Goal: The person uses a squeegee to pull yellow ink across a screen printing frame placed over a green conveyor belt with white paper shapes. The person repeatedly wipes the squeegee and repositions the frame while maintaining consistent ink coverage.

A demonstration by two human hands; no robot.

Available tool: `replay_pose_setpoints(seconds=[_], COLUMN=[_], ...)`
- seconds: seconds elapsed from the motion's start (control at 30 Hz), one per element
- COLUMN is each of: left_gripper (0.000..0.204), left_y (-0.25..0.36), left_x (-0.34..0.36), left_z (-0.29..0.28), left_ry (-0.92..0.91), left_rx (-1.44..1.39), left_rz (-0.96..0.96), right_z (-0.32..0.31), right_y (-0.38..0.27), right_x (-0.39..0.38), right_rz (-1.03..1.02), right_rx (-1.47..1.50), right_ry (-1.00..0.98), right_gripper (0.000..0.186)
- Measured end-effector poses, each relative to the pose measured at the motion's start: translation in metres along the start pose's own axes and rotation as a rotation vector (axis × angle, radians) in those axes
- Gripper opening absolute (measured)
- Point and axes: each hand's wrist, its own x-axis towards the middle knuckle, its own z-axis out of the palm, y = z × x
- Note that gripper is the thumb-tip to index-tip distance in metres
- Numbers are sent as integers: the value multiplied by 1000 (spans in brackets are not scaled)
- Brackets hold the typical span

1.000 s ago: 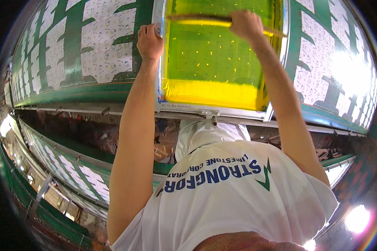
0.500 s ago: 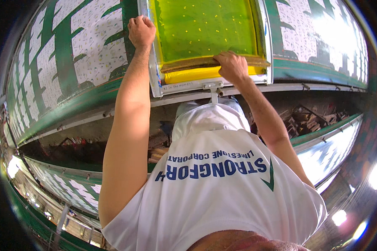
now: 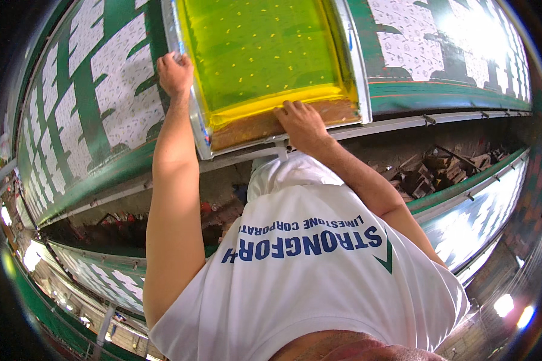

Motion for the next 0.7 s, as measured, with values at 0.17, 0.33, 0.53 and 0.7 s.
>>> replay_pose_setpoints(seconds=[0.17,0.33,0.53,0.7], left_gripper=[40,38,37,36], left_y=[1,1,-2,-3], left_x=[1,2,0,1], left_z=[-1,1,1,1], left_ry=[-34,-26,-73,-38], left_rx=[5,9,-38,-83], left_rz=[-32,-23,-80,-41], right_z=[-27,-35,-19,-6], right_y=[37,139,224,222], right_x=[-28,-23,-14,0], right_rz=[-261,218,553,550], right_rx=[138,313,425,335], right_ry=[15,169,466,549], right_gripper=[77,64,61,51])
